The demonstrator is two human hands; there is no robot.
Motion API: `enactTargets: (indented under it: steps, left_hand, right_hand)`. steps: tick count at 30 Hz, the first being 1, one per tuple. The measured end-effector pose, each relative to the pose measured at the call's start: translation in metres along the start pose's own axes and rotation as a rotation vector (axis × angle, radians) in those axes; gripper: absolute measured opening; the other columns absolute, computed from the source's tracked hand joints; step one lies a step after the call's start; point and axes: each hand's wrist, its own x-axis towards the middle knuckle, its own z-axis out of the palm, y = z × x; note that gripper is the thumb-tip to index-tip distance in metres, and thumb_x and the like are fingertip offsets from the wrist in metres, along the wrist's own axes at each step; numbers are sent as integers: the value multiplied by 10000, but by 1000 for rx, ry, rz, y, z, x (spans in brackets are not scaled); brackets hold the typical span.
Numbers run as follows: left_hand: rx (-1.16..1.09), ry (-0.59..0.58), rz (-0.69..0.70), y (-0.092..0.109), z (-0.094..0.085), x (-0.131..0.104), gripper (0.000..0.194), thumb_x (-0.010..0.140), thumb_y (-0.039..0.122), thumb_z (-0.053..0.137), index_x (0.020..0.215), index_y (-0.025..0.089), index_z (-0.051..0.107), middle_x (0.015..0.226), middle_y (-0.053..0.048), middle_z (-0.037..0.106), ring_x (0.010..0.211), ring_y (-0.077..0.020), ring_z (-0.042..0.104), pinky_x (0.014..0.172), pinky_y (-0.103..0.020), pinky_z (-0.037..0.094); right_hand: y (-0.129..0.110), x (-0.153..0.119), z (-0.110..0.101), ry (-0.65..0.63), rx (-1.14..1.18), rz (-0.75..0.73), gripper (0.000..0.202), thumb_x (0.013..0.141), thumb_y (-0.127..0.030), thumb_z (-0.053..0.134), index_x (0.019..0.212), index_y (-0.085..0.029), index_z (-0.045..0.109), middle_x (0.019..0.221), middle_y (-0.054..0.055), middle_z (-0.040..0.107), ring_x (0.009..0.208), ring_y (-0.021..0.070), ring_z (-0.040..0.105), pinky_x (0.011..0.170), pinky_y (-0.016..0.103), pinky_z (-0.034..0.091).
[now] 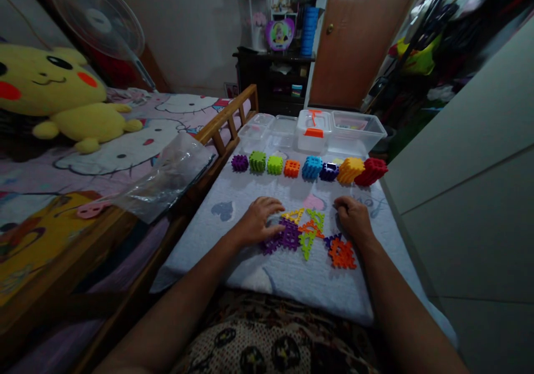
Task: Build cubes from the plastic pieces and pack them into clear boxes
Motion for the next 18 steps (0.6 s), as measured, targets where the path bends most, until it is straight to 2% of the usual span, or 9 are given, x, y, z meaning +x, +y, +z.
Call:
enactTargets:
  steps: [3,6,10,13,15,18]
  left_hand:
    - [26,-135,106,22,5,-6,557,770,429,776,1260,238,594,1306,-87,613,1227,-279,516,1093,-468,382]
    - [73,-203,115,31,10,-7,562,754,370,786,1261,229,588,1302,-90,620,1207,-285,525,1075,-470,398]
    - [72,-160,86,27,13,-5,444,773,250,725,1202,209,616,1228,-96,659,1144,-279,561,1029,-469,431]
    - [20,-116,90,21,9,-5,275,849,209,621,1122,223,654,1129,-80,697,1083,-259,591,990,-467,452]
    - [-23,-68,50,16,2,-8,209,904,206,544,1069,219,671,1067,-76,710,1040,-241,609,964,-447,469]
    - [-74,24,-111,6,-17,-15,235,942,267,499,1091,201,668,1044,-79,713,1008,-230,631,927,-401,492]
  right_hand:
    - [1,0,0,-8,18,27,249,744,-191,460,829,-191,695,842,77,749,793,228,679,807,364,513]
    - [2,1,-1,-25,35,47,248,753,-209,463,832,-190,698,847,80,750,785,227,677,808,367,513]
    - [2,2,-1,-39,44,47,243,754,-214,467,830,-193,697,845,76,750,780,221,674,807,358,511]
    - [2,2,0,-34,40,46,239,770,-229,468,826,-194,698,844,77,749,780,221,674,806,358,508]
    - [3,2,0,-30,37,41,239,778,-238,469,825,-194,699,845,79,750,786,224,677,807,360,507]
    - [4,1,1,-28,38,42,242,782,-241,469,834,-196,701,852,79,753,795,228,681,805,362,510]
